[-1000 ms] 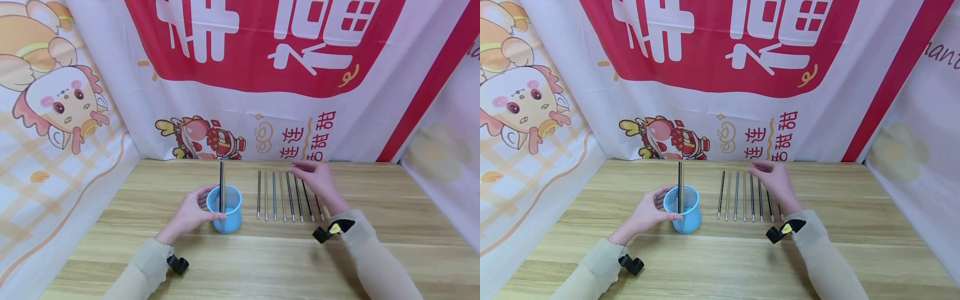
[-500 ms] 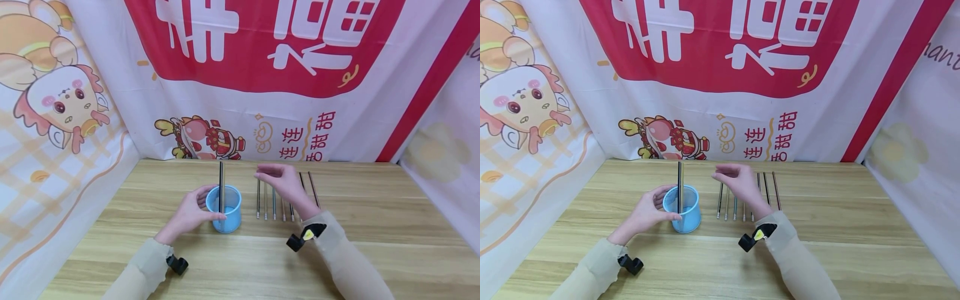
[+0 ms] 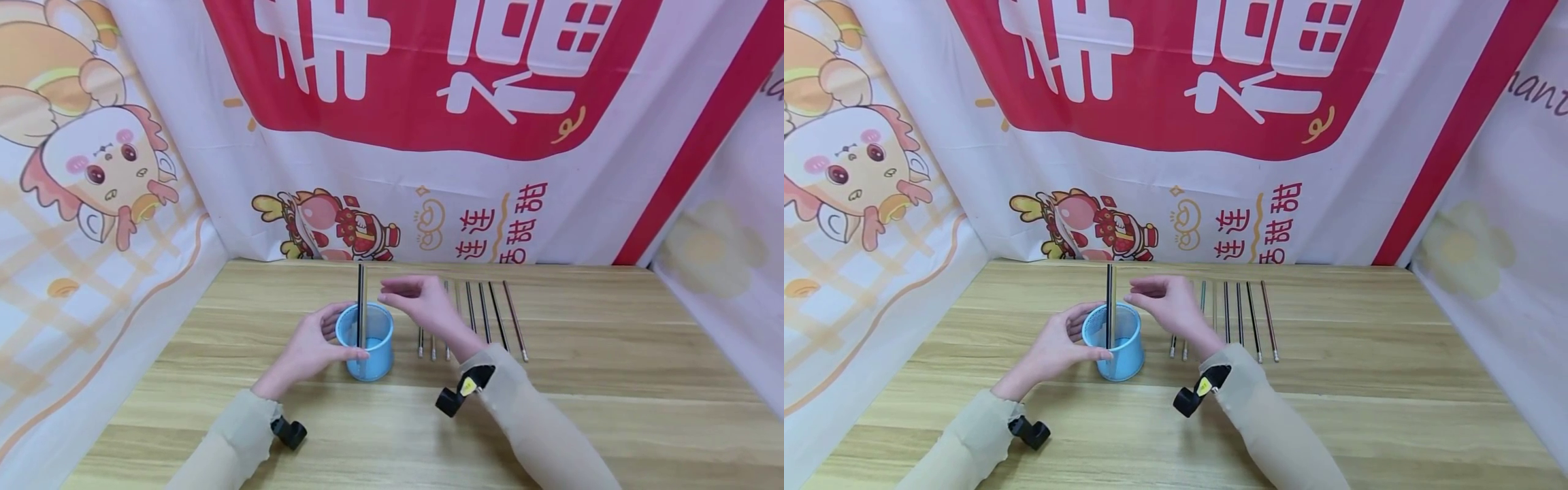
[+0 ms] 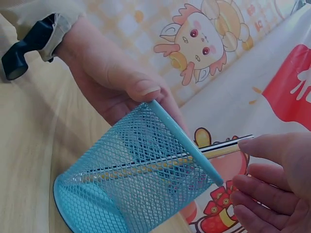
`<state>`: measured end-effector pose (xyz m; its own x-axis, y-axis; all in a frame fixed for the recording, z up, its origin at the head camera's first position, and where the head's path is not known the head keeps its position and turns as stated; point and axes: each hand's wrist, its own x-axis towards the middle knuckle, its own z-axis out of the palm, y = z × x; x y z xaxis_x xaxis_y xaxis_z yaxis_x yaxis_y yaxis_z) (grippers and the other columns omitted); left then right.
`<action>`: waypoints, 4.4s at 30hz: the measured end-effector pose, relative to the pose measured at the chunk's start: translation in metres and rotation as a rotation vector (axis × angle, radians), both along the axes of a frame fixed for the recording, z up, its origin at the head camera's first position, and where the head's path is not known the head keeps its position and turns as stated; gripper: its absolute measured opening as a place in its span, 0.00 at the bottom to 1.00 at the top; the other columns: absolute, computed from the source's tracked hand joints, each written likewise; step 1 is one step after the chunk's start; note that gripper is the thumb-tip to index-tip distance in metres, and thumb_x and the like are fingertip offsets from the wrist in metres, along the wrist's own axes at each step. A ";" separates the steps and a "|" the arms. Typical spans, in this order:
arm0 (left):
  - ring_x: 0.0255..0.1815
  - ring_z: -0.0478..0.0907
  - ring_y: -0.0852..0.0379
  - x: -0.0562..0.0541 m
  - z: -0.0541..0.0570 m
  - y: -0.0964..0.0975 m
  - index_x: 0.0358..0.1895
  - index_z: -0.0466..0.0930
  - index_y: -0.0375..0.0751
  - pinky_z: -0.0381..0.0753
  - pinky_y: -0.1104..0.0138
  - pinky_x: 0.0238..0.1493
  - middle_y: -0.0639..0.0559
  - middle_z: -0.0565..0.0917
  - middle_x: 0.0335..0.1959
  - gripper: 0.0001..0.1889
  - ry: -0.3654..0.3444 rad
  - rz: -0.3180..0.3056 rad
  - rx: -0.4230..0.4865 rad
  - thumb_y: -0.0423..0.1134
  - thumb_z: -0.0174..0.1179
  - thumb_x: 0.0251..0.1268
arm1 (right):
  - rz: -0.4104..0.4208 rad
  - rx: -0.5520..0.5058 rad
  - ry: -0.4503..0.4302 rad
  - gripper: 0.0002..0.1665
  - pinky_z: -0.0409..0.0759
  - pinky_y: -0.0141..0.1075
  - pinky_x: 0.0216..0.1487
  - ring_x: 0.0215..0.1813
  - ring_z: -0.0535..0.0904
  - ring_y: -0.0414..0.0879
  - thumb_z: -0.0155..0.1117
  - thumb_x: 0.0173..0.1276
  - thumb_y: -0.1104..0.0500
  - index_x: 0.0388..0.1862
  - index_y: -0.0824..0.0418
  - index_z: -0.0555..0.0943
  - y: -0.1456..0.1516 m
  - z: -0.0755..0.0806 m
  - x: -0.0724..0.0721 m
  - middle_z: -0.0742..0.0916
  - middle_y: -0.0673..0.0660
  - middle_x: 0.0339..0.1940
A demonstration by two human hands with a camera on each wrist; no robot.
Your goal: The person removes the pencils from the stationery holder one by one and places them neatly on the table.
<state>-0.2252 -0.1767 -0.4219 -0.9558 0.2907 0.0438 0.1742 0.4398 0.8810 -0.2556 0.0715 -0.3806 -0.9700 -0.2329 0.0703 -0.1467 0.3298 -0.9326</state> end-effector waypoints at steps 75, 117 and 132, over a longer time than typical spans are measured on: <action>0.76 0.78 0.41 0.000 0.001 0.000 0.77 0.73 0.51 0.76 0.45 0.79 0.46 0.80 0.74 0.45 -0.010 0.001 0.005 0.45 0.85 0.54 | -0.174 -0.398 0.088 0.21 0.94 0.36 0.50 0.41 0.92 0.40 0.75 0.73 0.61 0.62 0.67 0.85 0.007 0.024 -0.006 0.93 0.65 0.51; 0.76 0.78 0.41 0.000 0.000 0.001 0.77 0.73 0.49 0.76 0.45 0.79 0.45 0.80 0.74 0.45 -0.002 0.003 0.002 0.43 0.85 0.55 | -0.415 -0.272 0.063 0.29 0.91 0.25 0.49 0.37 0.90 0.32 0.72 0.77 0.54 0.70 0.67 0.80 0.139 0.001 -0.010 0.90 0.34 0.39; 0.76 0.78 0.41 0.000 -0.001 0.001 0.77 0.73 0.50 0.77 0.45 0.79 0.46 0.80 0.75 0.45 -0.007 0.013 -0.007 0.43 0.85 0.55 | -0.457 -0.197 0.064 0.32 0.88 0.20 0.47 0.37 0.89 0.28 0.70 0.78 0.55 0.74 0.69 0.76 0.191 -0.006 -0.012 0.90 0.31 0.39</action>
<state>-0.2256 -0.1754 -0.4228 -0.9597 0.2787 0.0356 0.1627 0.4477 0.8793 -0.2679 0.2630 -0.3864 -0.9621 0.2382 0.1324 -0.0870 0.1919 -0.9775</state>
